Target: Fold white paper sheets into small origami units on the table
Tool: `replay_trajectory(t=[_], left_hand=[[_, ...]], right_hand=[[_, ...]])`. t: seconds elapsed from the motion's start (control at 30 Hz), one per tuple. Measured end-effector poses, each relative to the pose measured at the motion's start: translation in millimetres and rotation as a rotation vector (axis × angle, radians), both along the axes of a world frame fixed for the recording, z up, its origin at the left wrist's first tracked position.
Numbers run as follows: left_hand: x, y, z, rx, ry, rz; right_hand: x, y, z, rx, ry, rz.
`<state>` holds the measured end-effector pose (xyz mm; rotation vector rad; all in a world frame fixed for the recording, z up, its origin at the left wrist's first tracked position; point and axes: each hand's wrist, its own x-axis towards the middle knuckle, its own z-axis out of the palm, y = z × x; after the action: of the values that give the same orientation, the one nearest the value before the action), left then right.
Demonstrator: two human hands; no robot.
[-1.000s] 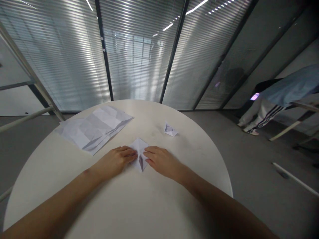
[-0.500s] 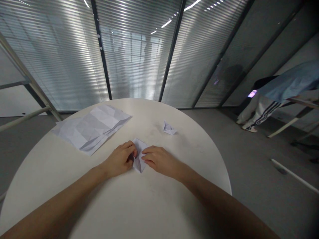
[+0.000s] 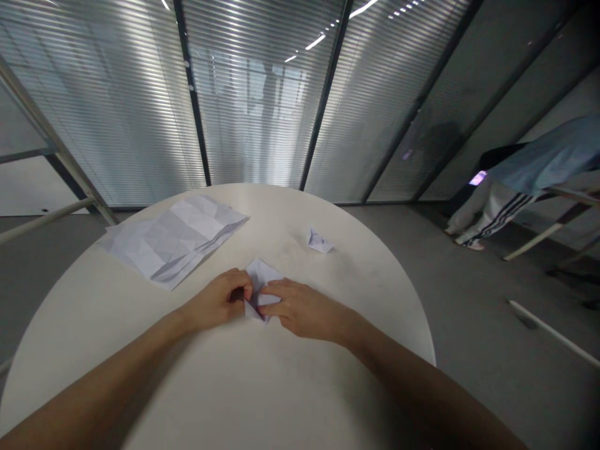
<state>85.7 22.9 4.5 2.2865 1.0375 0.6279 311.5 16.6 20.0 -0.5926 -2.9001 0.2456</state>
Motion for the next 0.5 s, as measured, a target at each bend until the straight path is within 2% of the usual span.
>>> replay_trajectory(t=[0.1,0.23,0.37,0.5], left_hand=[[2.1,-2.0,-2.3,0.056,0.022,0.04],[4.3,-1.9,-10.4,0.204,0.097,0.086],[4.5,-2.0,-13.6,0.354,0.185,-0.062],[6.7,-8.8,-3.9,0.44,0.344,-0.207]], right_hand=[[3.0,1.5,4.6,-0.099,0.04,-0.024],[9.2,10.4,3.7,-0.164,0.107,-0.186],[13.1,18.1,-2.9,-0.132,0.168,-0.342],[16.0,21.2,-9.9,-0.146,0.221,-0.431]])
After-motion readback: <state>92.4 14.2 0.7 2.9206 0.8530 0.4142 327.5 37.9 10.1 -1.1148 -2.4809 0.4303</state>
